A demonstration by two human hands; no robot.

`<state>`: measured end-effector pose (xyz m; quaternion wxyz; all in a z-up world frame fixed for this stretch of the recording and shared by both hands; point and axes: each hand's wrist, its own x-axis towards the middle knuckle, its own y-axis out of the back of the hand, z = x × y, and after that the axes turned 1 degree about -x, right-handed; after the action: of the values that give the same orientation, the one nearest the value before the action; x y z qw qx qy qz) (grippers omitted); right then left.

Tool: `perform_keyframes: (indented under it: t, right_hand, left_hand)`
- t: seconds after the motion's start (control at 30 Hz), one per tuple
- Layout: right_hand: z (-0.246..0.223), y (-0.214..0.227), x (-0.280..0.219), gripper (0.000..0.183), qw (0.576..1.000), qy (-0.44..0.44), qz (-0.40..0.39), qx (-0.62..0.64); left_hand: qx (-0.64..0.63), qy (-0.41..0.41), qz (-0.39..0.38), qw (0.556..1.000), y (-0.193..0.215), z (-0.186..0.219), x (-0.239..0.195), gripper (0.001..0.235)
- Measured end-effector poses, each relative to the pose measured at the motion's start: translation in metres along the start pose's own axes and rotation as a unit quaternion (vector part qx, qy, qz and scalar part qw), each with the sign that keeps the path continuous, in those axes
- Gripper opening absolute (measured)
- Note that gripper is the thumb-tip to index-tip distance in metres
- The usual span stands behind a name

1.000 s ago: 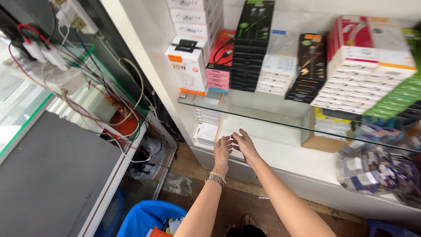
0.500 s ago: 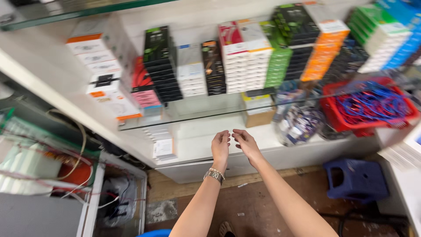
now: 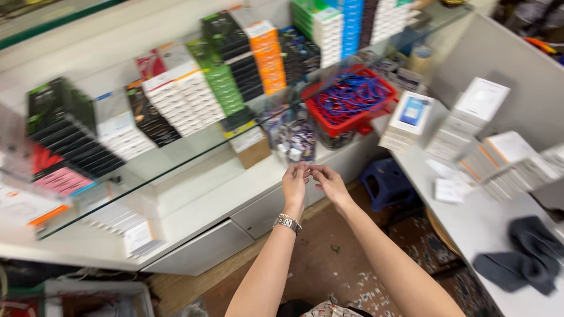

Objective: The person wipes small white boxes with a dark cloth and places them on a glass shelf. The person handles the boxes one at a time, wiping each surface before stacking them on the shelf.

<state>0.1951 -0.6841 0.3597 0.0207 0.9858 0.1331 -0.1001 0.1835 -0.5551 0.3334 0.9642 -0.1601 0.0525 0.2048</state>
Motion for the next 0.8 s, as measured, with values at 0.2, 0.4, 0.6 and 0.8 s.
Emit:
perform_keyframes:
  t: [0.2, 0.4, 0.6, 0.8]
  right_hand:
    - [0.008, 0.113, -0.043, 0.033, 0.997, 0.001, 0.071, 0.016]
    - [0.009, 0.201, -0.086, 0.033, 0.986, -0.010, 0.158, 0.043]
    - [0.026, 0.277, -0.115, 0.036, 0.964, -0.020, 0.253, 0.078]
    - [0.059, 0.351, -0.131, 0.045, 0.937, -0.026, 0.331, 0.112]
  left_hand:
    - [-0.007, 0.028, -0.075, 0.997, -0.112, -0.043, -0.035, 0.025]
    - [0.038, 0.059, -0.153, 0.986, -0.205, -0.062, -0.075, 0.026]
    - [0.076, 0.085, -0.249, 0.962, -0.282, -0.079, -0.099, 0.029]
    - [0.158, 0.063, -0.294, 0.941, -0.354, -0.108, -0.098, 0.053]
